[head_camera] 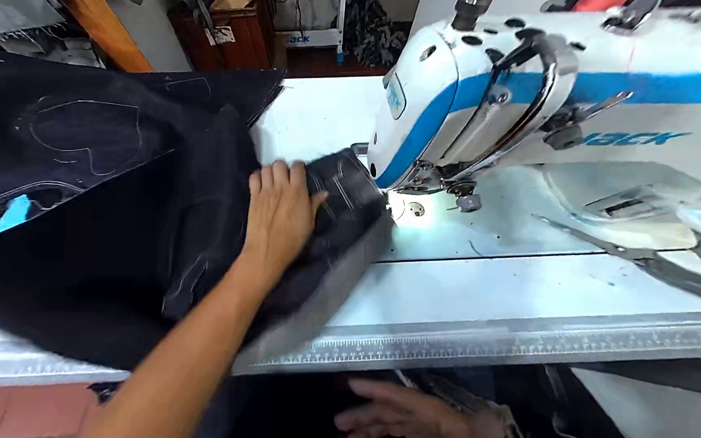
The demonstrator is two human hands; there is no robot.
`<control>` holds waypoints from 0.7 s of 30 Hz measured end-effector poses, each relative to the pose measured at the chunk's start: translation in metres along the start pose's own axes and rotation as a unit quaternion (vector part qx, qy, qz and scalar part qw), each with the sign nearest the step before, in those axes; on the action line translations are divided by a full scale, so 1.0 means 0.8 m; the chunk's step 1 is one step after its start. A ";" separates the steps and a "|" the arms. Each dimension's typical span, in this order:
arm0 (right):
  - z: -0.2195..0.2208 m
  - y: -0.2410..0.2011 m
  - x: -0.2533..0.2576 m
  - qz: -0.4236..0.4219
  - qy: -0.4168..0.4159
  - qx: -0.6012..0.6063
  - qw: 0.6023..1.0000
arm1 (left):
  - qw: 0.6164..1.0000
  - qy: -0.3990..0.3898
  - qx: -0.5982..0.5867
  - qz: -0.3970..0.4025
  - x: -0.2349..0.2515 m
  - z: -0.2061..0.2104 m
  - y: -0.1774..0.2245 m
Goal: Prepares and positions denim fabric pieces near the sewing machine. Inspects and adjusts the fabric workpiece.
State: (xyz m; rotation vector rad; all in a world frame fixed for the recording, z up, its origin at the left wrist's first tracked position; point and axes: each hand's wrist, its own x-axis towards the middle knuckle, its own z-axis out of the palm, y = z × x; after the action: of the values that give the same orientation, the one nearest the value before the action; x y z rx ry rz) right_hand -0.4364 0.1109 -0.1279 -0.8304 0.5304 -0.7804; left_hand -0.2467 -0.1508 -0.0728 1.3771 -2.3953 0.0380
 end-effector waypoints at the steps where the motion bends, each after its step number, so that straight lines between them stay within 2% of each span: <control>1: 0.008 0.004 0.002 -0.004 0.013 0.083 0.996 | 0.999 0.008 -0.031 -0.017 -0.041 -0.011 0.005; 3: 0.024 -0.001 0.007 0.000 0.055 0.168 0.984 | 0.997 0.050 -0.037 -0.044 -0.121 -0.028 0.006; 4: 0.036 -0.007 0.011 0.011 0.100 0.149 0.984 | 0.995 0.080 -0.029 -0.061 -0.155 -0.034 0.004; 6: 0.058 -0.012 0.032 0.068 0.172 0.040 0.982 | 0.988 0.111 -0.022 -0.107 -0.211 -0.049 -0.009; 8: 0.070 0.009 0.062 0.115 0.213 -0.148 0.959 | 0.982 0.107 -0.022 -0.154 -0.253 -0.073 -0.032; 10: 0.070 0.026 0.090 0.141 0.166 -0.269 0.938 | 0.974 0.115 -0.008 -0.196 -0.294 -0.091 -0.066; 12: 0.073 0.027 0.119 0.181 0.074 -0.303 0.933 | 0.961 0.111 -0.063 -0.247 -0.348 -0.089 -0.108; 13: 0.078 0.025 0.135 0.205 0.025 -0.304 0.930 | 0.945 0.094 -0.138 -0.283 -0.378 -0.083 -0.128; 14: 0.085 0.025 0.150 0.226 -0.020 -0.292 0.929 | 0.913 0.070 -0.232 -0.329 -0.405 -0.074 -0.147; 16: 0.106 0.037 0.176 0.250 -0.089 -0.201 0.943 | 0.823 0.058 -0.404 -0.395 -0.444 -0.049 -0.188; 17: 0.116 0.050 0.185 0.247 -0.099 -0.140 0.954 | 0.795 0.071 -0.438 -0.414 -0.456 -0.032 -0.208; 18: 0.125 0.063 0.193 0.240 -0.077 -0.095 0.963 | 0.786 0.089 -0.443 -0.422 -0.458 -0.014 -0.224; 20: 0.125 0.081 0.206 0.220 0.036 -0.047 0.974 | 0.810 0.113 -0.384 -0.428 -0.428 0.017 -0.242; 21: 0.116 0.082 0.208 0.204 0.093 -0.029 0.974 | 0.821 0.091 -0.337 -0.451 -0.401 0.018 -0.237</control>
State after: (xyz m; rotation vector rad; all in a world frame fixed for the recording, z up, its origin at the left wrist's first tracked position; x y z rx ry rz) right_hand -0.2451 0.0500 -0.1471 -0.6737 0.8633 -0.4656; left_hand 0.0522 0.0137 -0.2235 1.8240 -1.1771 -0.7985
